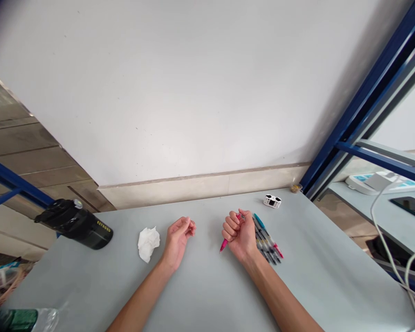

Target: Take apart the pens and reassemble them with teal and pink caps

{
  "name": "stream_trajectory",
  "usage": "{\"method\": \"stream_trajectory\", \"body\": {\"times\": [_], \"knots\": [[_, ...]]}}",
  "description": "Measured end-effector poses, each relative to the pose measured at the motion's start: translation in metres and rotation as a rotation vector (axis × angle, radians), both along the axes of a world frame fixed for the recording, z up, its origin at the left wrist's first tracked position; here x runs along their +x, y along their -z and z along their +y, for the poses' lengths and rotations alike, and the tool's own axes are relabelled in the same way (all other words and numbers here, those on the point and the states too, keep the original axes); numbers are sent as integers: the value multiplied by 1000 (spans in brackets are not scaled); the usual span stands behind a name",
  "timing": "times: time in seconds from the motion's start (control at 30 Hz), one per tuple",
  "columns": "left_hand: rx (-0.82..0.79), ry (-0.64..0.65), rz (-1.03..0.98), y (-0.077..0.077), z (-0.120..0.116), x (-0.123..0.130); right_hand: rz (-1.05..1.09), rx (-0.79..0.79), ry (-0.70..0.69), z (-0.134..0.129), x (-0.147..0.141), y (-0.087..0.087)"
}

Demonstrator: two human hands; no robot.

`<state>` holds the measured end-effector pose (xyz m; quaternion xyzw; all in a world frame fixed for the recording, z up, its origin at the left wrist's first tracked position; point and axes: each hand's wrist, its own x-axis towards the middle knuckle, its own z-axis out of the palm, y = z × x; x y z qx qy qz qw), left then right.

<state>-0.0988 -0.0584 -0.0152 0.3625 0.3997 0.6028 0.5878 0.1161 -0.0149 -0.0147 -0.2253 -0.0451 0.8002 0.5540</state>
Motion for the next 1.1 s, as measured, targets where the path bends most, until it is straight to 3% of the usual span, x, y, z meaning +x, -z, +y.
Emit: {"method": "stream_trajectory", "body": {"times": [0.2, 0.37, 0.53, 0.67, 0.83, 0.97, 1.1], "knots": [[0, 22, 64, 0, -1, 1, -30, 126, 2, -3, -8, -5], [82, 89, 375, 0, -4, 5, -159, 239, -49, -8, -19, -12], [132, 267, 612, 3, -13, 15, -220, 322, -72, -10, -27, -9], [128, 245, 537, 1, -16, 18, -300, 340, -69, -9, -26, -7], [113, 22, 343, -6, -6, 6, -505, 400, -64, -12, -26, -5], [84, -150, 148, -7, 4, -3, -716, 599, -182, -23, -33, -4], [6, -158, -109, -4, 7, -6, -1107, 894, -226, -32, -39, -3]]}}
